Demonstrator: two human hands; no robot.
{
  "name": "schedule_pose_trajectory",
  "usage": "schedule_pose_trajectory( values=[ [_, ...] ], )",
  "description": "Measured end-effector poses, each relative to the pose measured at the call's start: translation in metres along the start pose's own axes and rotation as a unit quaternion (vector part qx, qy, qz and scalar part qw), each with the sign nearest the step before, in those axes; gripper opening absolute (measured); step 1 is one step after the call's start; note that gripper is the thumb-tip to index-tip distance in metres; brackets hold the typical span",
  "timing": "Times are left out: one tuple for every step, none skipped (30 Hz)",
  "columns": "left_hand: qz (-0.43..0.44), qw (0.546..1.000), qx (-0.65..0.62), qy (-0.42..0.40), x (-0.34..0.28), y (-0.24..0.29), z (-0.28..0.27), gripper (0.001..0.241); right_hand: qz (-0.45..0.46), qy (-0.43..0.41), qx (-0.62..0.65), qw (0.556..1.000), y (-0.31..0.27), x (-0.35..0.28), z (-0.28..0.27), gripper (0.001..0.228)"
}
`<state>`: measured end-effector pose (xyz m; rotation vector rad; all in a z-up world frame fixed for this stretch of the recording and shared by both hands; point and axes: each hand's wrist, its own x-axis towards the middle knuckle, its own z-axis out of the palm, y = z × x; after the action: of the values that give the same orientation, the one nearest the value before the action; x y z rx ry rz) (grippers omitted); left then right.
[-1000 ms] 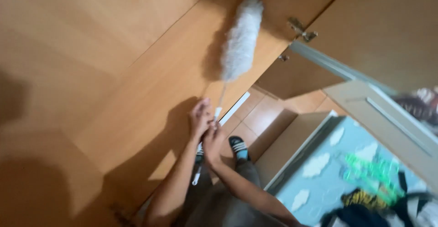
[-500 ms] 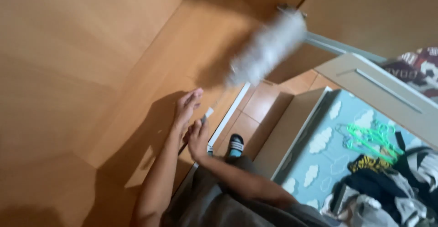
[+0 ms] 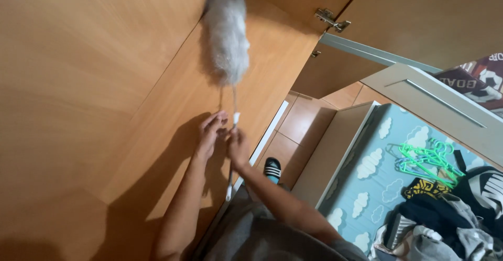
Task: Clean and organize a shoe cabinet using a duster.
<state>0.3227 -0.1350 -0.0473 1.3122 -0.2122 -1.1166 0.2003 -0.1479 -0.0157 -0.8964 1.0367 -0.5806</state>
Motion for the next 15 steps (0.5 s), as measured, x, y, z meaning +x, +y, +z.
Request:
schedule_pose_trajectory(
  values=[
    [-0.002,1.0,0.002,-0.008,-0.004,0.012,0.004,0.039,-0.038,0.055,-0.003,0.998,0.004,0.01,-0.001,0.024],
    [-0.005,1.0,0.004,-0.016,-0.008,0.024,0.007,0.04,-0.075,0.109,-0.005,0.991,0.009,0.019,-0.001,0.029],
    [-0.007,1.0,0.006,-0.016,-0.002,0.012,0.001,0.04,-0.073,0.11,-0.004,0.991,0.002,0.002,0.012,0.029],
    [0.001,0.999,-0.02,-0.038,0.008,0.002,-0.003,0.04,-0.044,0.105,-0.036,0.993,-0.007,-0.01,0.024,0.024],
    [0.01,0.997,-0.046,-0.06,0.019,-0.007,-0.007,0.041,-0.015,0.101,-0.068,0.992,-0.017,-0.022,0.036,0.024],
    [0.011,0.997,-0.047,-0.062,0.022,-0.006,-0.006,0.041,-0.018,0.102,-0.068,0.992,-0.009,-0.012,0.031,0.024],
    [0.034,0.998,-0.039,-0.047,0.025,-0.004,-0.004,0.041,-0.084,0.053,-0.101,0.99,-0.001,-0.003,0.027,0.025],
    [0.055,0.998,-0.031,-0.027,0.025,-0.005,-0.007,0.041,-0.146,0.002,-0.132,0.98,0.011,0.004,0.024,0.027],
    [0.054,0.998,-0.03,-0.026,0.02,0.007,-0.009,0.041,-0.145,0.002,-0.132,0.981,0.005,0.015,0.018,0.027],
    [0.053,0.998,-0.019,-0.02,0.014,0.017,-0.008,0.04,-0.147,0.05,-0.139,0.978,0.0,0.024,0.01,0.028],
    [0.051,0.999,-0.008,-0.015,0.007,0.027,-0.008,0.039,-0.149,0.097,-0.145,0.973,-0.006,0.032,0.002,0.028],
    [0.051,0.999,-0.01,-0.012,0.004,0.027,-0.008,0.039,-0.148,0.095,-0.148,0.973,-0.018,0.026,0.002,0.028],
    [0.052,0.998,-0.017,-0.014,0.001,0.026,-0.008,0.039,-0.14,0.102,-0.182,0.968,-0.03,0.019,0.002,0.027],
    [0.054,0.998,-0.025,-0.015,-0.001,0.025,-0.008,0.038,-0.134,0.106,-0.215,0.961,-0.043,0.014,0.001,0.029],
    [0.056,0.998,-0.028,-0.011,-0.001,0.021,-0.006,0.038,-0.134,0.102,-0.219,0.961,-0.039,0.012,-0.005,0.029]
  ],
)
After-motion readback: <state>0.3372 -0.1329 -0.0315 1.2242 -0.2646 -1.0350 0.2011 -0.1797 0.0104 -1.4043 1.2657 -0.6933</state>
